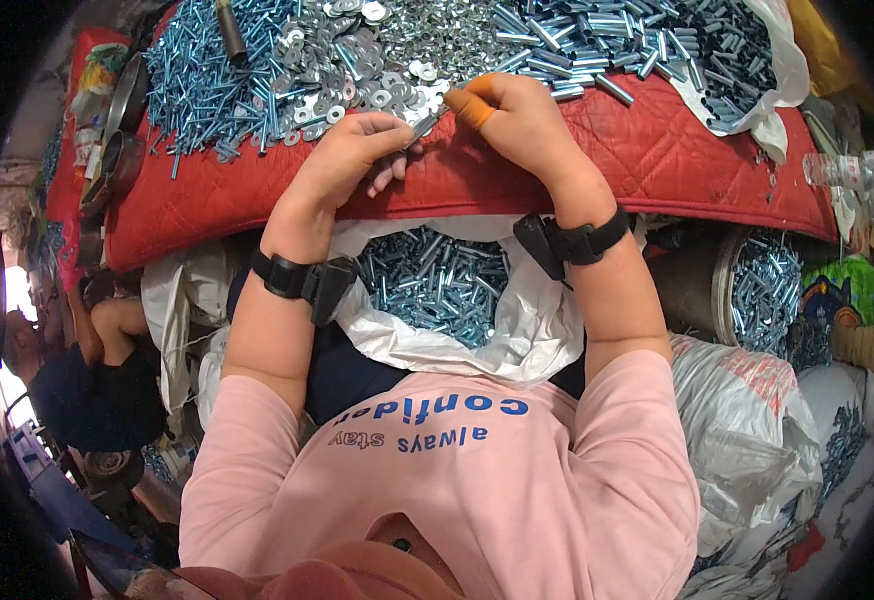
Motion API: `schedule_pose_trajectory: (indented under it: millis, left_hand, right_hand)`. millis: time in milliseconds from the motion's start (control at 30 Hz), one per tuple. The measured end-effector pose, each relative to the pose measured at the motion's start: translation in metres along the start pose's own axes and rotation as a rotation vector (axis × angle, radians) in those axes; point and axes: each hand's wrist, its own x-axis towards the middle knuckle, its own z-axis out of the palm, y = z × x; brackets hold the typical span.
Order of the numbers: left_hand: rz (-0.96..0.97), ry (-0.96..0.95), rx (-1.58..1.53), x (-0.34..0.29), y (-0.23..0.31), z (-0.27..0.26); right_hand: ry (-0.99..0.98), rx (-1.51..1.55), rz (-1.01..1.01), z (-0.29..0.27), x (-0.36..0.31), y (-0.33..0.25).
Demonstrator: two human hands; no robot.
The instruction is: Sort metal bolts and washers from a large pile into specific sets.
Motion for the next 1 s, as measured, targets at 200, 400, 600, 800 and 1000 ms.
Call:
schedule_pose_trajectory:
  millis: [200, 400, 600, 800, 1000]
  left_hand:
    - [0.010, -0.004, -0.005, -0.001, 0.003, -0.001]
    - [0.007, -0.014, -0.002, 0.002, 0.000, -0.002]
    - [0.008, -0.030, -0.011, -0.001, -0.002, -0.004]
    - [-0.001, -0.035, -0.041, -0.002, 0.000, -0.004]
    - [0.001, -0.057, -0.056, -0.002, -0.001, -0.003]
  right_hand:
    - [-0.051, -0.156, 0.079, 0.000, 0.002, -0.001]
    - [0.047, 0.015, -0.001, 0.003, -0.001, -0.003]
    - [0.068, 0.062, -0.182, 0.008, -0.003, -0.008]
    - [0.067, 0.132, -0.054, 0.006, -0.005, -0.008]
    - [0.135, 0.312, 0.027, 0.007, -0.009, -0.010]
